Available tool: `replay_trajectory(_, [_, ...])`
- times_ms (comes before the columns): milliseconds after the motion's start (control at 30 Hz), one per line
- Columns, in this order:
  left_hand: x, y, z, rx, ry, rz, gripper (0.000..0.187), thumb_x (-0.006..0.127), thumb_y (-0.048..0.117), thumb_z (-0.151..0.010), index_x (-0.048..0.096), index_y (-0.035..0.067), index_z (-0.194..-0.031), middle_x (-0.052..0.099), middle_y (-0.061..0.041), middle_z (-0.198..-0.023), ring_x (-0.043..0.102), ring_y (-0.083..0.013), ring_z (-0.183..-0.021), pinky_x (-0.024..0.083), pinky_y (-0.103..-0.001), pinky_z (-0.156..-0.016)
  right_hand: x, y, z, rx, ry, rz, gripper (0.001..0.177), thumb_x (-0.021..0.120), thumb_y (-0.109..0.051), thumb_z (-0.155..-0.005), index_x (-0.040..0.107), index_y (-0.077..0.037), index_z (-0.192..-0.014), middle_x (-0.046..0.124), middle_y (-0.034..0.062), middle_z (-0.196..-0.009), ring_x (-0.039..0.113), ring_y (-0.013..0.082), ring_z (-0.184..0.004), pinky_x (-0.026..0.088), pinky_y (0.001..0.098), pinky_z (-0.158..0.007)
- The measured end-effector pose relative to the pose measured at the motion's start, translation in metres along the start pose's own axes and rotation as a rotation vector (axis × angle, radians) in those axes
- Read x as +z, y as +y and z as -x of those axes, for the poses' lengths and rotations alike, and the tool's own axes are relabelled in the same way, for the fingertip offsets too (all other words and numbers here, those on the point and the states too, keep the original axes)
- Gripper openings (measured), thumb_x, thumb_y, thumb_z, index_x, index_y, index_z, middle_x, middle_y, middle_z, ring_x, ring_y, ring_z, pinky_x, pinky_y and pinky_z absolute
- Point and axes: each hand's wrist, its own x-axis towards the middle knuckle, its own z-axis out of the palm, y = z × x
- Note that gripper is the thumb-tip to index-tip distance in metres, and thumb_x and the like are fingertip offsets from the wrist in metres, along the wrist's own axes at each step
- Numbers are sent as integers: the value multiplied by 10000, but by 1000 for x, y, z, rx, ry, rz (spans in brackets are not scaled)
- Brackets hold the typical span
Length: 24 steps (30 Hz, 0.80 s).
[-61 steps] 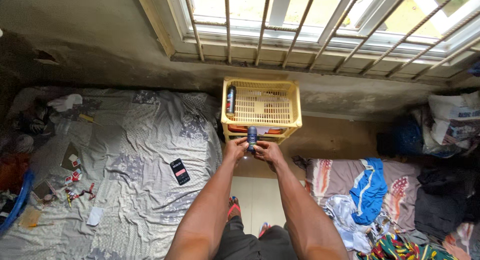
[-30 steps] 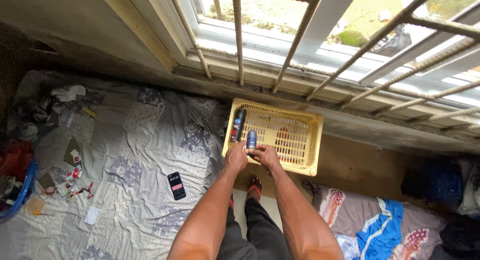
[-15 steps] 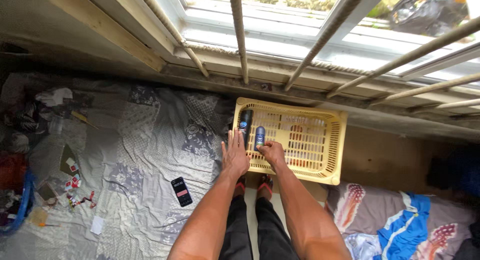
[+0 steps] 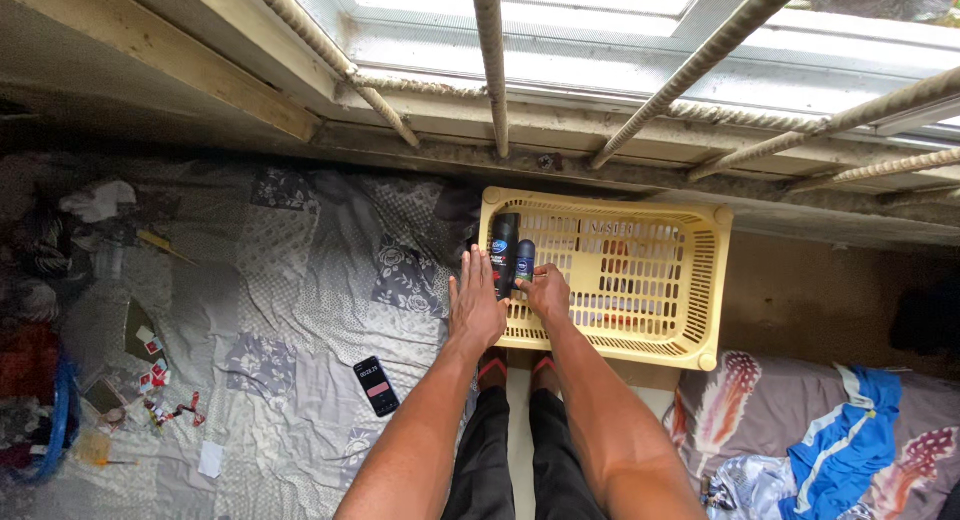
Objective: The person picks up containers and small circular items from a bed and places them into a yellow basket.
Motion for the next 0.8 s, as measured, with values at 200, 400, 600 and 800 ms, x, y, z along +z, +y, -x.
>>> replay_trajectory(200, [-3,2,-2,-15,-39,17,967,676,259,-925,45,17,-1616,-11,-125,-1724,-13,-281,-1592,91,-515,-1270,-5,6,-2,-137,30,50,407,851,-275,-813,749,-29,-1121,784,146,-988,754,276,-927,566,377,-861])
replay_trajectory(400, [1,1,-1,33,-50,-24,981,681,262,-923,41,-1,-1619,-6,-140,-1724,-14,-289,-1594,109,-521,-1264,-12,1,3,-108,-9,29,509,867,-277,-781,717,-38,-1204,768,124,-946,739,278,-884,558,389,-830])
replay_trajectory(600, [10,2,-3,49,-46,-29,970,674,300,-933,47,6,-1612,-8,-132,-1717,-8,-288,-1589,113,-530,-1259,-18,-3,6,-110,-23,91,549,861,-301,-768,728,-39,-1232,749,131,-921,725,293,-864,554,413,-826])
replay_trajectory(800, [12,4,-2,40,-69,-25,976,679,293,-927,49,11,-1617,-21,-131,-1721,-11,-286,-1590,105,-524,-1263,-13,1,3,-181,63,110,692,918,-290,-738,650,-11,-1311,730,168,-1002,712,303,-922,550,409,-847])
